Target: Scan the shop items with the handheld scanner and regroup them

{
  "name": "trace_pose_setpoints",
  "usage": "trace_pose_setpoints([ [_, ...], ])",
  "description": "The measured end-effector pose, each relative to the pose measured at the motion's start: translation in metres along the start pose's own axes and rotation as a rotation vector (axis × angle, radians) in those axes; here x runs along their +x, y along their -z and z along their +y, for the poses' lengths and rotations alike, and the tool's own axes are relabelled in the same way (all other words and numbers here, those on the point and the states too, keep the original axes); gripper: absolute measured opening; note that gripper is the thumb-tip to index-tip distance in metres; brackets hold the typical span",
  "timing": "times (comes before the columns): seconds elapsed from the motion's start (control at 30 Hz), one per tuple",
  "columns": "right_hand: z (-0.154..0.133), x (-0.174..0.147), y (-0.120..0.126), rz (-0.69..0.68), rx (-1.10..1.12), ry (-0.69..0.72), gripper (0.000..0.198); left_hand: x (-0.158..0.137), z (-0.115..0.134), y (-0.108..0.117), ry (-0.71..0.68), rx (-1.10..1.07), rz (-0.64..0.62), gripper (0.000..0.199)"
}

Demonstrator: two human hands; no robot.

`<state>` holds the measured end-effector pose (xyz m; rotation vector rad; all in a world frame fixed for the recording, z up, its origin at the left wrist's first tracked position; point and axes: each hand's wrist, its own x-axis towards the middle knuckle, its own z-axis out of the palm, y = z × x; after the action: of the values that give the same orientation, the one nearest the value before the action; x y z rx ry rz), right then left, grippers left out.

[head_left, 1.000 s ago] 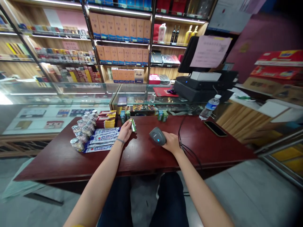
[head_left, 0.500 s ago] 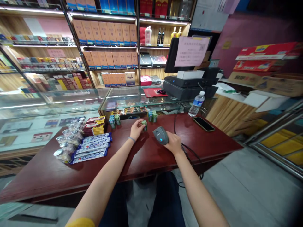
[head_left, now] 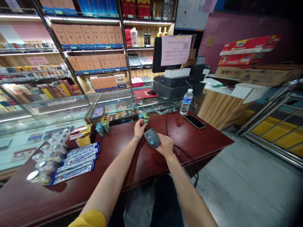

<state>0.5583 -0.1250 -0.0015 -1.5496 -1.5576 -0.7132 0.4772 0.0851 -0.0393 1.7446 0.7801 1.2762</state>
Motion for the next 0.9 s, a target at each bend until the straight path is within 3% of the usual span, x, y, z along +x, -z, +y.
trace_pose_setpoints([
  [0.37, 0.001, 0.001, -0.001, 0.006, 0.005, -0.022, 0.031, 0.006, 0.01, -0.014, 0.011, 0.077, 0.057, 0.032],
  [0.67, 0.001, 0.002, -0.002, 0.018, 0.005, -0.015, 0.029, 0.01, 0.003, -0.018, 0.038, 0.109, 0.064, 0.036],
  [0.9, 0.0, 0.001, -0.003, -0.002, -0.007, -0.033, 0.03, -0.002, 0.006, 0.001, 0.001, 0.083, 0.079, 0.045],
])
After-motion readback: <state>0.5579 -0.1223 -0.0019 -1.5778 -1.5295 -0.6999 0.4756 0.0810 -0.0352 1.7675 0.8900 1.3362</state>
